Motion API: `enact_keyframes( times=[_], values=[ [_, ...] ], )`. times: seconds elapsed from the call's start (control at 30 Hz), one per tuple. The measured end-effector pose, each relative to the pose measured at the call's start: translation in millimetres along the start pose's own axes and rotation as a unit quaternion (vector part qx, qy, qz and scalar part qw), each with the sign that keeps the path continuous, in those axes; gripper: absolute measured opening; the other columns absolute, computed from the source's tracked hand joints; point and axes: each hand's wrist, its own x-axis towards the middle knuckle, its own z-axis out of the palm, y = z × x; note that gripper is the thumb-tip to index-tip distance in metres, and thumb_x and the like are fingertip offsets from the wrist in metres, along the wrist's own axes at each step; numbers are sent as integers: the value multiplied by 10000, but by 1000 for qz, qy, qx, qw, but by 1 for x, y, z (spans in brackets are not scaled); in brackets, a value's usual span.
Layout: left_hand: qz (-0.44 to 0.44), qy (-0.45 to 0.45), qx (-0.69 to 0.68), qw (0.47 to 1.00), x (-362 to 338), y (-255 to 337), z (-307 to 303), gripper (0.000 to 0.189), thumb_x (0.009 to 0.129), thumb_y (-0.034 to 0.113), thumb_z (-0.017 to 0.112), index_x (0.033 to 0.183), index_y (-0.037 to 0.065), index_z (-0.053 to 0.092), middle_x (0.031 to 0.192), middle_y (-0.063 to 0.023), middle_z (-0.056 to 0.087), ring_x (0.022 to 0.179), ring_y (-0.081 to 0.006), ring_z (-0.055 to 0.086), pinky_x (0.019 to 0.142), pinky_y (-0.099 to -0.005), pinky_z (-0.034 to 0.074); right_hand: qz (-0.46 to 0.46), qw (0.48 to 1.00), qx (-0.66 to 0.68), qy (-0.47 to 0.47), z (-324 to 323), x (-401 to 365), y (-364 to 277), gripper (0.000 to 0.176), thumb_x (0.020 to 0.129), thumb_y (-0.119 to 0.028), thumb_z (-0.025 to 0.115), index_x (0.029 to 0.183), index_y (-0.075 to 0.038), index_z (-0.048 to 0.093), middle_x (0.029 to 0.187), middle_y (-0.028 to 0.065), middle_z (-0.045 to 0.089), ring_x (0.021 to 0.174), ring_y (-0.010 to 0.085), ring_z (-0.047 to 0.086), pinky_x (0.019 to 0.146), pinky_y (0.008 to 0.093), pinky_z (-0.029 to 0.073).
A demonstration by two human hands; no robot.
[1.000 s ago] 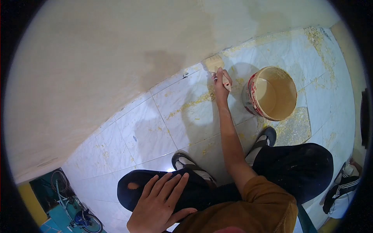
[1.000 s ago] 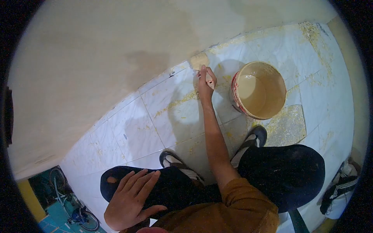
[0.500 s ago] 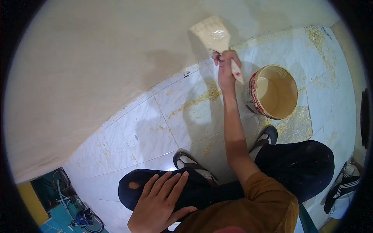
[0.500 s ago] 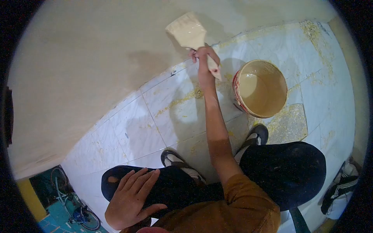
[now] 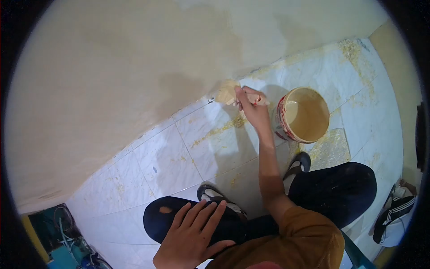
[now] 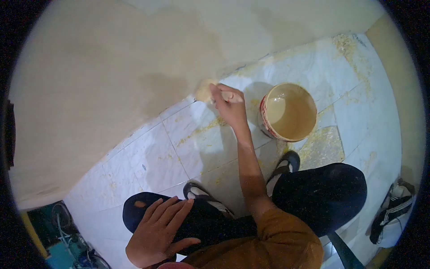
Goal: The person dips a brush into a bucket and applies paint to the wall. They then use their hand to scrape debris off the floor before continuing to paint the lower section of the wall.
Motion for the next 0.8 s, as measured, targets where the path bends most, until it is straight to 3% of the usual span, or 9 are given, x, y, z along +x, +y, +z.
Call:
enact_keyframes(
  times=[0.13,0.23,0.3,0.43,0.5,0.53,0.6,0.67,0.8],
  values=[
    [-19,-44,-8,999,13,4,-2,812,891,579,609,1472,41,430,1371,-160,556,1340,-335,474,1138,-486,334,-232,951,-121,-162,-18,31,-122,399,955,-254,668,665,-8,550,537,55,411,537,96,365,515,296,356],
    [15,-35,5,999,13,4,3,793,910,587,579,1485,65,419,1373,-147,556,1348,-313,466,1139,-467,334,-192,894,-256,-314,-23,52,-225,431,933,-296,688,661,-6,521,539,59,403,529,121,343,512,329,354],
    [62,7,34,997,13,5,3,748,906,559,607,1456,71,469,1297,-118,614,1276,-266,543,1096,-445,395,-213,746,-464,-428,-21,58,-262,308,934,-303,698,783,-35,710,639,48,645,592,130,595,579,305,469],
    [106,89,-21,990,5,1,-3,669,906,507,646,1408,80,536,1177,-77,673,1156,-217,625,1015,-411,467,-139,653,-482,-567,-62,55,-265,313,913,-286,677,734,-29,675,632,127,634,589,266,606,584,371,477],
    [133,207,-439,864,-22,-16,10,701,961,480,589,1316,-121,524,1056,-224,700,975,-345,686,949,-466,500,-112,633,-555,-528,-93,27,-264,270,889,-256,675,726,-42,670,636,150,628,606,318,609,593,399,480],
    [190,483,-413,748,-11,-10,23,671,980,501,564,1120,-152,623,857,-207,717,769,-328,702,777,-460,560,-113,632,-571,-512,-112,19,-255,240,880,-237,673,727,-52,673,636,150,627,614,333,610,600,409,482],
    [318,392,-432,748,-32,-48,-4,711,988,534,528,1165,-152,577,860,-207,698,780,-366,680,739,-452,566,-59,650,-582,-485,-133,7,-239,227,870,-242,680,736,-59,684,653,129,647,617,318,628,612,413,486],
    [159,643,-421,620,-1,16,-9,641,1007,505,510,1146,-116,591,750,-138,691,707,-304,683,743,-400,550,-25,658,-563,-500,-150,18,-218,226,865,-248,686,739,-61,688,658,124,653,613,312,628,614,405,489],
    [122,657,-406,623,-7,15,1,613,1003,491,520,1121,-104,603,734,-129,689,693,-294,681,732,-391,544,39,638,-596,-485,-156,29,-185,164,831,-226,726,814,-63,737,675,98,681,631,227,671,658,341,528]
  ],
)
